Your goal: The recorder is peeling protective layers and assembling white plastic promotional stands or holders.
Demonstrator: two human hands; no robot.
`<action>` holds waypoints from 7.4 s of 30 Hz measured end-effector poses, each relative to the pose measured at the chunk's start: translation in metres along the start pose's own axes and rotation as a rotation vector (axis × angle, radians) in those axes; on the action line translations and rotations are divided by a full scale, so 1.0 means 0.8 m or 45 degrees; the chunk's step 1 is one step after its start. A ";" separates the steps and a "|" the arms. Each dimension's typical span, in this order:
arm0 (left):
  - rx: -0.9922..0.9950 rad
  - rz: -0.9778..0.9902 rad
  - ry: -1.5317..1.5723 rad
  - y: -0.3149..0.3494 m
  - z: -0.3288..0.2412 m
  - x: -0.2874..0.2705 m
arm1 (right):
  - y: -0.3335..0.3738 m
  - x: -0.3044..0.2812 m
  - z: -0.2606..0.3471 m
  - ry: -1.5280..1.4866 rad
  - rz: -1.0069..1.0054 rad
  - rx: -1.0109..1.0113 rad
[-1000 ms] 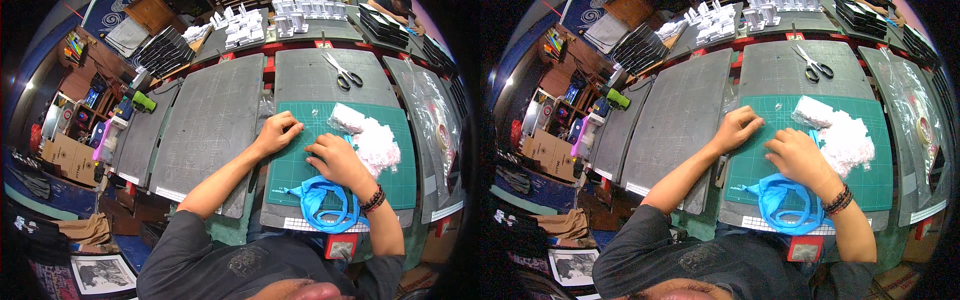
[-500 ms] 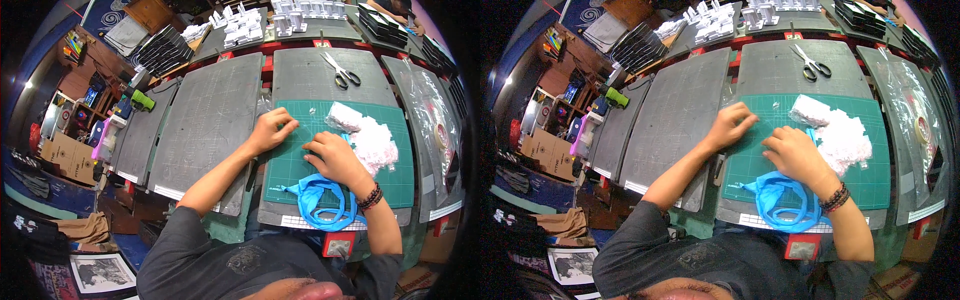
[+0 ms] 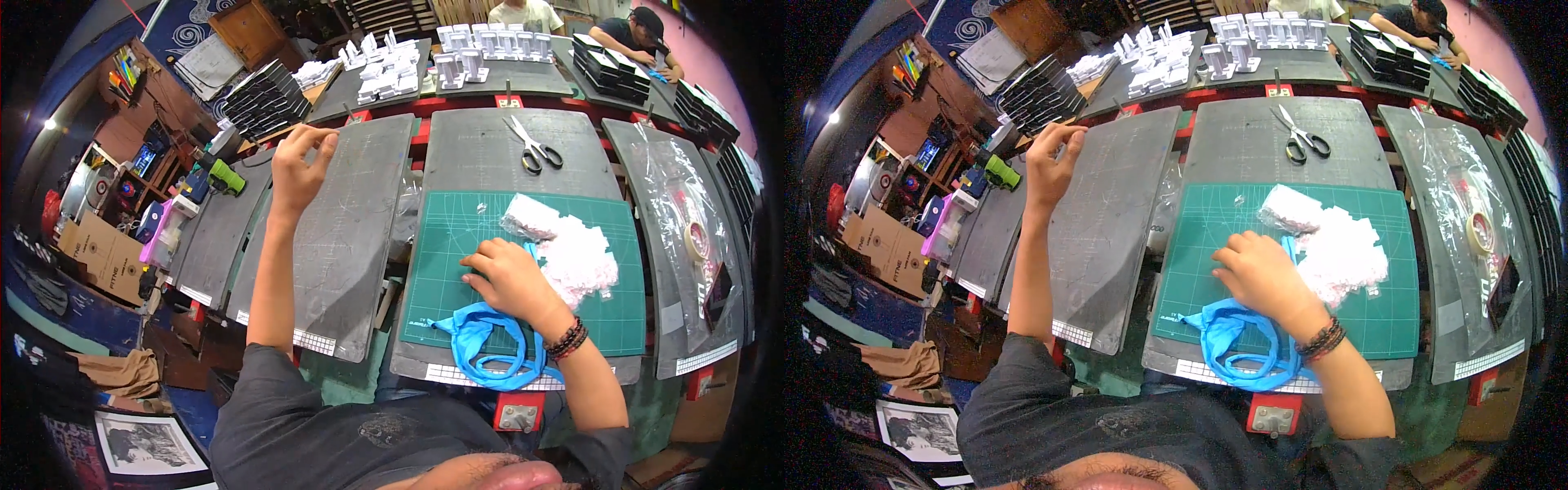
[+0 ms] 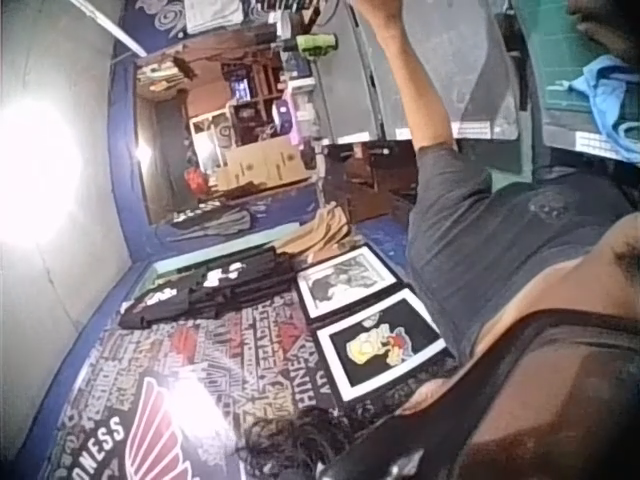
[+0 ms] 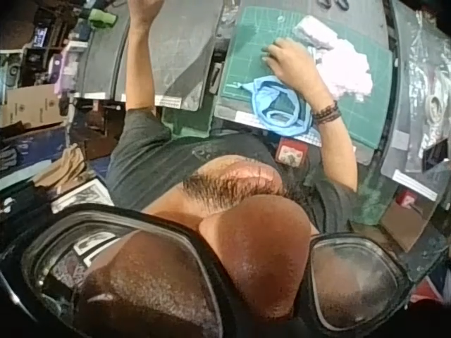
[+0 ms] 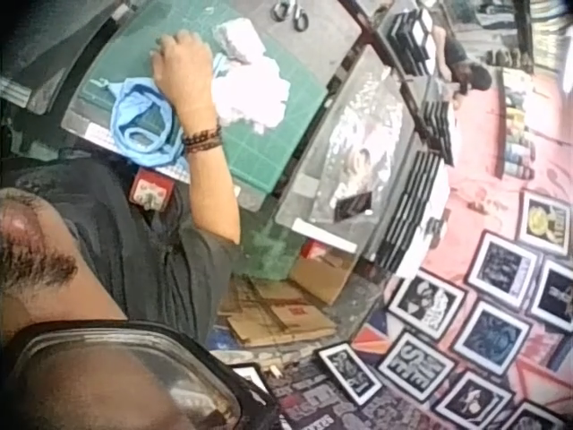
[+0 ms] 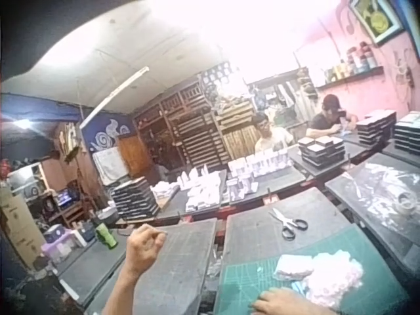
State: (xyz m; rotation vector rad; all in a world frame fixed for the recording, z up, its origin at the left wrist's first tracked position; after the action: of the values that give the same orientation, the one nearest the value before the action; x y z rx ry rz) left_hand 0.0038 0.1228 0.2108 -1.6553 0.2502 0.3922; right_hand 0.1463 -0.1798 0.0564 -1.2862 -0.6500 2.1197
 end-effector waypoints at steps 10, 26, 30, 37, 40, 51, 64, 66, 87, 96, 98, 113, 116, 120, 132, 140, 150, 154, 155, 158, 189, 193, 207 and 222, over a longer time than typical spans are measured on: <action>-0.204 0.287 0.016 -0.003 0.138 0.135 | 0.000 0.006 0.000 0.011 0.011 0.004; -0.272 0.743 -0.271 0.016 0.317 0.385 | -0.009 0.016 -0.015 0.011 0.128 0.157; -0.262 0.677 -0.376 -0.002 0.351 0.437 | -0.016 0.014 -0.019 0.004 0.164 0.189; -0.312 0.712 -0.485 -0.020 0.429 0.515 | -0.019 0.015 -0.027 -0.036 0.199 0.273; -0.252 0.813 -0.521 -0.016 0.448 0.533 | -0.017 0.017 -0.030 -0.031 0.197 0.288; -0.011 0.432 -0.658 -0.011 0.432 0.508 | -0.017 0.016 -0.031 -0.049 0.178 0.285; 0.554 0.095 -0.437 -0.031 0.295 0.363 | -0.011 0.013 -0.025 -0.035 0.102 0.205; 0.672 0.057 -0.257 -0.019 0.241 0.315 | -0.010 0.012 -0.022 -0.024 0.064 0.174; 0.986 0.255 0.476 0.165 -0.115 0.066 | -0.014 -0.026 0.005 -0.183 -0.063 0.101; 0.887 0.413 0.495 0.174 -0.117 0.086 | -0.007 -0.022 -0.028 0.034 0.022 0.111; 0.750 0.512 0.543 0.168 -0.117 0.091 | -0.006 -0.019 -0.031 0.071 -0.053 0.107; 0.106 0.435 0.720 0.183 -0.105 0.099 | -0.016 -0.008 -0.009 -0.027 -0.028 0.086; -0.049 0.408 0.819 0.183 -0.104 0.093 | -0.019 -0.007 -0.005 -0.126 0.035 0.170; -0.685 0.642 1.093 0.192 -0.099 0.096 | -0.019 -0.006 0.000 -0.452 0.118 0.398; -1.386 0.716 1.538 0.224 -0.122 0.120 | -0.025 0.000 0.034 -0.115 -0.067 0.000; -1.156 0.613 1.538 0.224 -0.145 0.108 | -0.026 0.004 0.050 -0.092 -0.170 -0.153; -1.188 0.669 1.565 0.225 -0.144 0.109 | -0.032 -0.012 0.059 0.039 -0.141 -0.199; -1.325 0.735 1.634 0.226 -0.143 0.112 | -0.034 -0.018 0.060 0.083 -0.213 -0.273; -1.385 0.779 1.660 0.227 -0.144 0.112 | -0.035 -0.020 0.060 0.105 -0.250 -0.302; -1.507 0.816 1.713 0.225 -0.147 0.109 | -0.033 -0.025 0.059 0.165 -0.375 -0.385; -1.583 0.674 2.024 0.221 -0.167 0.095 | -0.018 -0.014 0.068 0.267 -0.490 -0.668; -1.571 0.682 2.053 0.221 -0.161 0.100 | -0.018 -0.017 0.063 0.268 -0.575 -0.585; -1.573 0.840 1.906 0.227 -0.154 0.106 | -0.023 -0.013 0.044 0.125 -0.663 -0.276; -1.530 1.088 1.860 0.219 -0.167 0.099 | -0.028 -0.038 0.028 -0.039 -0.727 0.007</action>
State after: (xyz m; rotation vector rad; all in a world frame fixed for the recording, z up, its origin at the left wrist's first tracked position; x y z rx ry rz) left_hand 0.0232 -0.0259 0.0314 -2.6724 2.1895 -0.2388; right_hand 0.1420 -0.1866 0.0997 -0.9220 -0.8988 1.6682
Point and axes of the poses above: each hand's wrist, its own y-axis away from the middle knuckle, its own x-axis out of the palm, z = x × y, the point moved 4 cm from there along -y, towards the middle knuckle, and after that the axes turned 14 degrees about -z, right-handed, at the moved point
